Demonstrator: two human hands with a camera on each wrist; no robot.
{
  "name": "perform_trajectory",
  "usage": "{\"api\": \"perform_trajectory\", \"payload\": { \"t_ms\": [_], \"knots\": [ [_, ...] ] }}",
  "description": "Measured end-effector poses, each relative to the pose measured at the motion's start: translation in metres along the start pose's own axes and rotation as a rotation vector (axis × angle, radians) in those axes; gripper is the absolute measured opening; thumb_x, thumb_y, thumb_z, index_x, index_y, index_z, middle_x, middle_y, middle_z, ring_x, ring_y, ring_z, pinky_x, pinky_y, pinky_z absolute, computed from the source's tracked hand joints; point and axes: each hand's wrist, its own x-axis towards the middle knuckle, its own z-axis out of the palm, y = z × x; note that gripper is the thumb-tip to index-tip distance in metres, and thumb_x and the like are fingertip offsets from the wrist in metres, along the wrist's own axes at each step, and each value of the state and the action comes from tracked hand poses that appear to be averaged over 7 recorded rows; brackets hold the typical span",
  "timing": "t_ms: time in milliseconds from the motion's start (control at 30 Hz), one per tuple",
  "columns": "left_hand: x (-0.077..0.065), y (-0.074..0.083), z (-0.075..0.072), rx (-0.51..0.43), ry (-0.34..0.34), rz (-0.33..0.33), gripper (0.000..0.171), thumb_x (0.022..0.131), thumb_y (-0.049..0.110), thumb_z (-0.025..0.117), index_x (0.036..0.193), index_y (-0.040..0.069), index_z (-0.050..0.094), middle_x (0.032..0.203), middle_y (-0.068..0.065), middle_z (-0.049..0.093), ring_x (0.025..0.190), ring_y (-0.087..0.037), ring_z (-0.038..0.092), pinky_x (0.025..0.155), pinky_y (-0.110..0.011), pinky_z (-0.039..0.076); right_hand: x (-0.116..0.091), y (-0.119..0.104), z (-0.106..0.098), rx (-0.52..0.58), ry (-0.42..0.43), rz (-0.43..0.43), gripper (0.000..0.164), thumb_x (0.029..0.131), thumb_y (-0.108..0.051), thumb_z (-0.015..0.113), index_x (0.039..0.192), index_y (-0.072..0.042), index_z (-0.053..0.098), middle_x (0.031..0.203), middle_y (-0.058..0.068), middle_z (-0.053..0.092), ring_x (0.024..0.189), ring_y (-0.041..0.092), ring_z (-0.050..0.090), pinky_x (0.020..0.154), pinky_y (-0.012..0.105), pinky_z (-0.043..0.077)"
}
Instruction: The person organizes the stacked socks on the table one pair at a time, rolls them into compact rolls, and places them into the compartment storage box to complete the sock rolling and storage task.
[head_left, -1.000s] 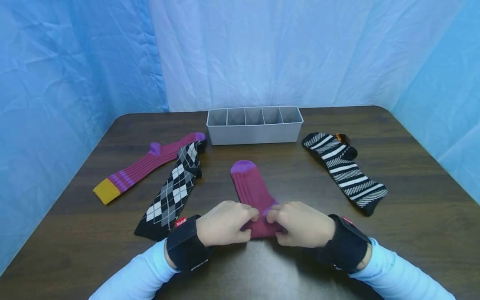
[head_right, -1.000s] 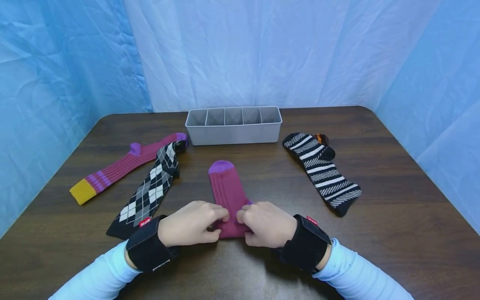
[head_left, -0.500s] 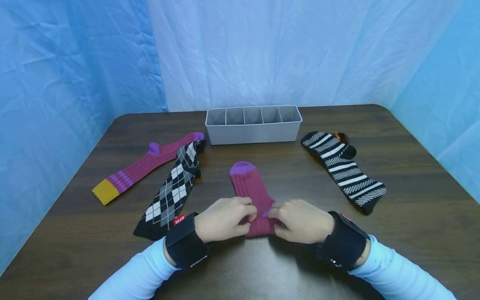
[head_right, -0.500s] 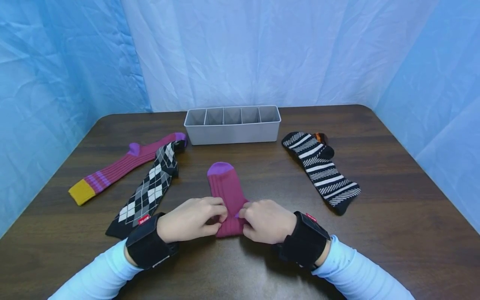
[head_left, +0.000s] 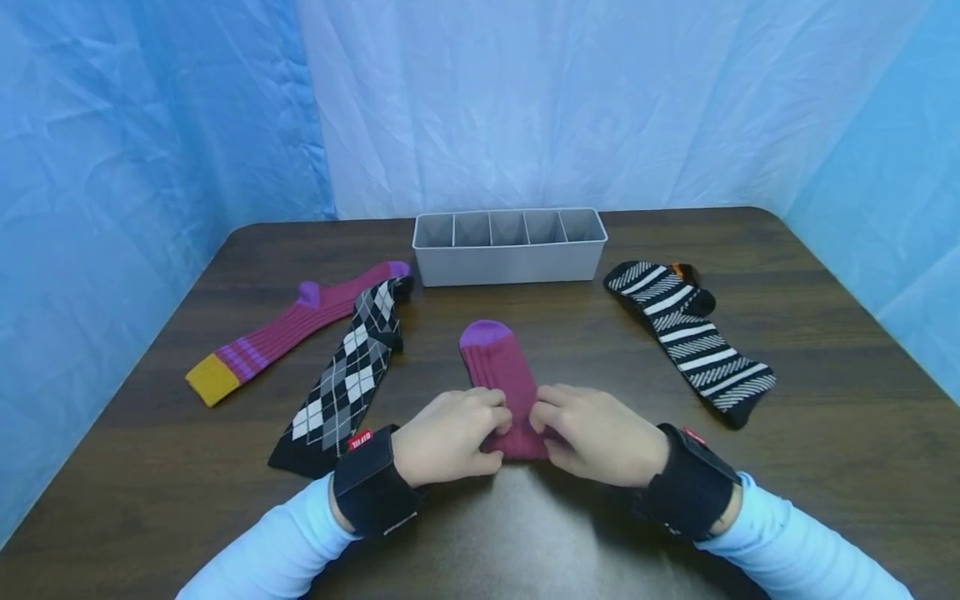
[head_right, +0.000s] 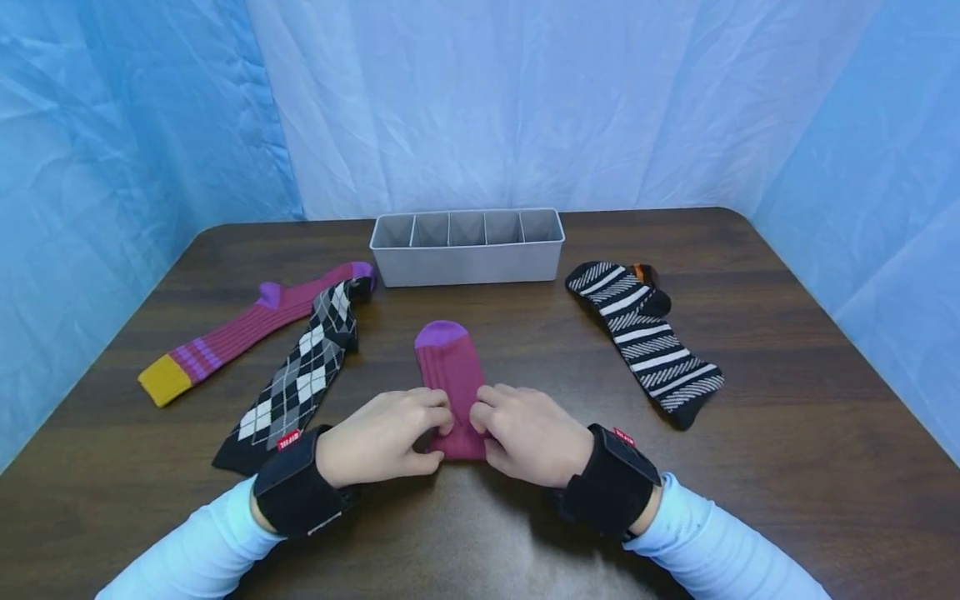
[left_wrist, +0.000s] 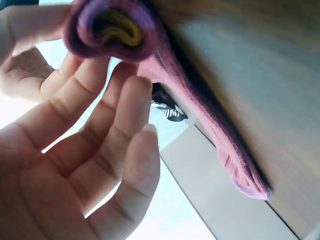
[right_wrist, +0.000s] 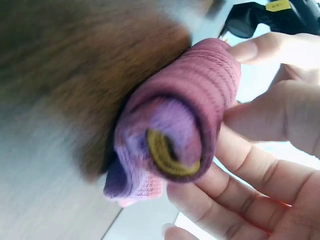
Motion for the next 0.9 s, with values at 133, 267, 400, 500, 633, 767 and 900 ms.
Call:
{"api": "perform_trajectory", "payload": {
  "t_ms": [133, 267, 400, 500, 633, 767, 900],
  "knots": [
    [-0.0001, -0.0015, -0.0028, -0.004, 0.003, -0.006, 0.005, 0.071, 0.02, 0.061, 0.074, 0.017, 0.058, 0.069, 0.006, 0.045, 0.059, -0.004, 0.041, 0.051, -0.015, 0.033, 0.0003, -0.0001, -0.0017, -0.023, 0.006, 0.01, 0.017, 0.071, -0.03, 0.065, 0.081, -0.02, 0.057, 0.084, -0.01, 0.049, 0.072, 0.002, 0.042, 0.063, 0.018, 0.041],
    [0.0002, -0.0031, -0.0047, -0.036, -0.007, -0.015, 0.008, 0.074, 0.016, 0.058, 0.081, 0.015, 0.054, 0.065, 0.007, 0.048, 0.055, -0.004, 0.042, 0.05, -0.015, 0.034, -0.0004, -0.0009, -0.0023, -0.021, -0.007, -0.011, 0.027, 0.067, -0.036, 0.068, 0.085, -0.018, 0.059, 0.084, -0.009, 0.051, 0.071, 0.002, 0.044, 0.063, 0.019, 0.041],
    [0.0009, -0.0044, -0.0049, -0.069, -0.006, -0.017, 0.01, 0.077, 0.014, 0.055, 0.085, 0.015, 0.047, 0.06, 0.008, 0.046, 0.052, -0.003, 0.043, 0.048, -0.015, 0.034, -0.0005, -0.0009, -0.0009, -0.03, -0.022, -0.034, 0.028, 0.066, -0.028, 0.069, 0.087, -0.014, 0.059, 0.083, -0.006, 0.054, 0.07, 0.003, 0.047, 0.065, 0.023, 0.042],
    [0.0016, -0.0049, -0.0042, -0.064, 0.001, -0.015, 0.009, 0.079, 0.014, 0.054, 0.085, 0.015, 0.047, 0.061, 0.008, 0.046, 0.054, -0.003, 0.043, 0.05, -0.015, 0.035, -0.0004, 0.0004, 0.0004, -0.037, -0.025, -0.038, 0.024, 0.068, -0.022, 0.066, 0.089, -0.012, 0.06, 0.081, -0.006, 0.055, 0.066, 0.002, 0.046, 0.064, 0.024, 0.042],
    [0.0014, -0.0046, -0.0037, 0.001, 0.038, -0.012, 0.008, 0.078, 0.014, 0.056, 0.086, 0.018, 0.054, 0.072, 0.007, 0.052, 0.064, -0.004, 0.046, 0.057, -0.016, 0.039, -0.0002, 0.002, 0.0021, -0.05, -0.001, -0.051, 0.019, 0.071, -0.019, 0.06, 0.089, -0.012, 0.061, 0.077, -0.007, 0.055, 0.061, 0.001, 0.043, 0.062, 0.023, 0.04],
    [-0.0007, -0.0026, -0.0045, 0.06, 0.066, 0.001, 0.009, 0.079, 0.02, 0.057, 0.087, 0.019, 0.061, 0.082, 0.006, 0.055, 0.071, -0.005, 0.048, 0.062, -0.018, 0.042, 0.0004, 0.002, 0.0041, -0.041, -0.004, -0.046, 0.014, 0.075, -0.02, 0.056, 0.086, -0.013, 0.061, 0.072, -0.009, 0.052, 0.057, 0.001, 0.04, 0.057, 0.02, 0.037],
    [-0.0019, 0.0019, -0.0048, 0.109, 0.06, 0.028, 0.019, 0.076, 0.033, 0.059, 0.087, 0.018, 0.063, 0.084, 0.006, 0.056, 0.073, -0.005, 0.049, 0.064, -0.02, 0.042, 0.0, -0.0001, 0.0042, -0.001, -0.049, -0.009, 0.01, 0.077, -0.021, 0.054, 0.081, -0.014, 0.06, 0.068, -0.011, 0.047, 0.055, 0.001, 0.038, 0.052, 0.017, 0.033]
  ]
}}
